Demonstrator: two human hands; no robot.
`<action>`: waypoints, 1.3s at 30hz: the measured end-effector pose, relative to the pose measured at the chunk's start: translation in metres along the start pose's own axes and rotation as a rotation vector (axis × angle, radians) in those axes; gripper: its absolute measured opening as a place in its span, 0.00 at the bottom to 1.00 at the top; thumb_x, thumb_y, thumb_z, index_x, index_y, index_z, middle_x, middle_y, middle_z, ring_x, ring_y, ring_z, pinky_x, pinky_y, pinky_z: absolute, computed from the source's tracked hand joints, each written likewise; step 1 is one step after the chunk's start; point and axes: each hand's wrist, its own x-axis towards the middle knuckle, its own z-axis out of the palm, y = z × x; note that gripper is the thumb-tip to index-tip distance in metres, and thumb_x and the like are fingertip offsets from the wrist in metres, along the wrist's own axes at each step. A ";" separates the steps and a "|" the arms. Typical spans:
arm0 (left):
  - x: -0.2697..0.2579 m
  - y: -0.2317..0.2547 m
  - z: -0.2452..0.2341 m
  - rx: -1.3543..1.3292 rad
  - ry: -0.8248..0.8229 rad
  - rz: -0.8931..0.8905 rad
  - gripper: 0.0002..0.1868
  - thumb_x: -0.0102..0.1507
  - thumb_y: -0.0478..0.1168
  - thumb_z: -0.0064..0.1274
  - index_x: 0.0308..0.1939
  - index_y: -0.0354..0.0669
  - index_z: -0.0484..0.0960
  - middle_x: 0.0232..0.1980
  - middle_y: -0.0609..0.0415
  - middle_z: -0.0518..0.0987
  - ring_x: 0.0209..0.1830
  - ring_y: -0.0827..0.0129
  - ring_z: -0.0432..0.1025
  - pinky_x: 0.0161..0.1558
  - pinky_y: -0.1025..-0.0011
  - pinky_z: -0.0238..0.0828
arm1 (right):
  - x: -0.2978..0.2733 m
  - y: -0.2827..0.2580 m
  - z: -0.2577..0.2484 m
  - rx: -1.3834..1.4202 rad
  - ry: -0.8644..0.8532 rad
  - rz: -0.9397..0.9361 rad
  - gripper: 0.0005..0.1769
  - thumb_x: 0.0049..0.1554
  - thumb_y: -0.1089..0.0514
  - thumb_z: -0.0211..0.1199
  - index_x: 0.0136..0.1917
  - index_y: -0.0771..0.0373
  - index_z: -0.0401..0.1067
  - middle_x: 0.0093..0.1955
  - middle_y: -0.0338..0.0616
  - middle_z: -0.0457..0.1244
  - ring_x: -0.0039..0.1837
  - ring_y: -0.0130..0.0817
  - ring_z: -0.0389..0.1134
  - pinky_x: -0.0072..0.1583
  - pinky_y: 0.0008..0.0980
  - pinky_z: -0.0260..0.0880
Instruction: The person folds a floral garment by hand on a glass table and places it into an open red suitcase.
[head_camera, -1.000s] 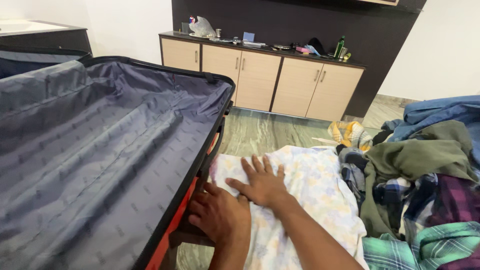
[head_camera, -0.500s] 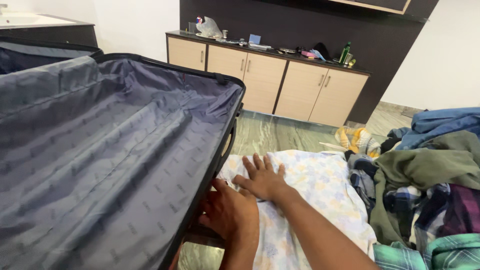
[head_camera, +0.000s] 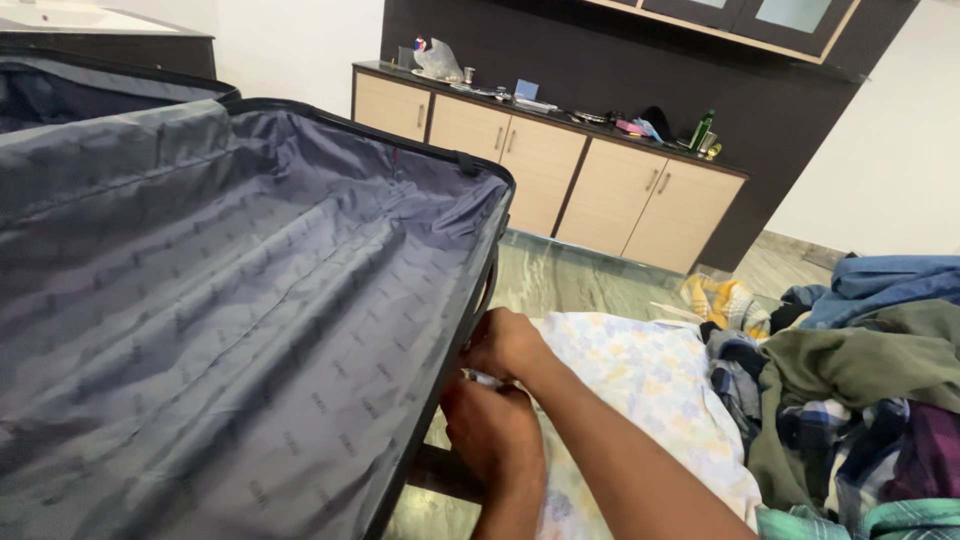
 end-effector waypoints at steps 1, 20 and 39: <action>-0.001 0.000 -0.001 -0.018 0.004 0.016 0.27 0.57 0.40 0.60 0.58 0.40 0.70 0.55 0.39 0.78 0.49 0.45 0.78 0.50 0.51 0.75 | 0.005 0.001 0.003 -0.040 -0.056 0.080 0.23 0.43 0.45 0.76 0.45 0.63 0.81 0.46 0.51 0.73 0.46 0.43 0.75 0.50 0.38 0.76; -0.004 -0.001 0.003 0.109 0.086 0.098 0.34 0.52 0.42 0.65 0.59 0.35 0.70 0.56 0.37 0.76 0.54 0.45 0.74 0.49 0.55 0.75 | -0.009 0.052 -0.014 1.195 0.005 0.268 0.06 0.53 0.63 0.59 0.43 0.67 0.74 0.36 0.45 0.65 0.35 0.35 0.65 0.39 0.34 0.69; -0.004 0.005 -0.013 0.040 -0.141 -0.060 0.33 0.60 0.41 0.54 0.67 0.41 0.61 0.60 0.34 0.73 0.53 0.42 0.75 0.54 0.51 0.72 | 0.069 0.050 0.034 0.131 0.097 -0.397 0.29 0.46 0.49 0.73 0.60 0.60 0.76 0.58 0.53 0.71 0.59 0.45 0.72 0.61 0.37 0.71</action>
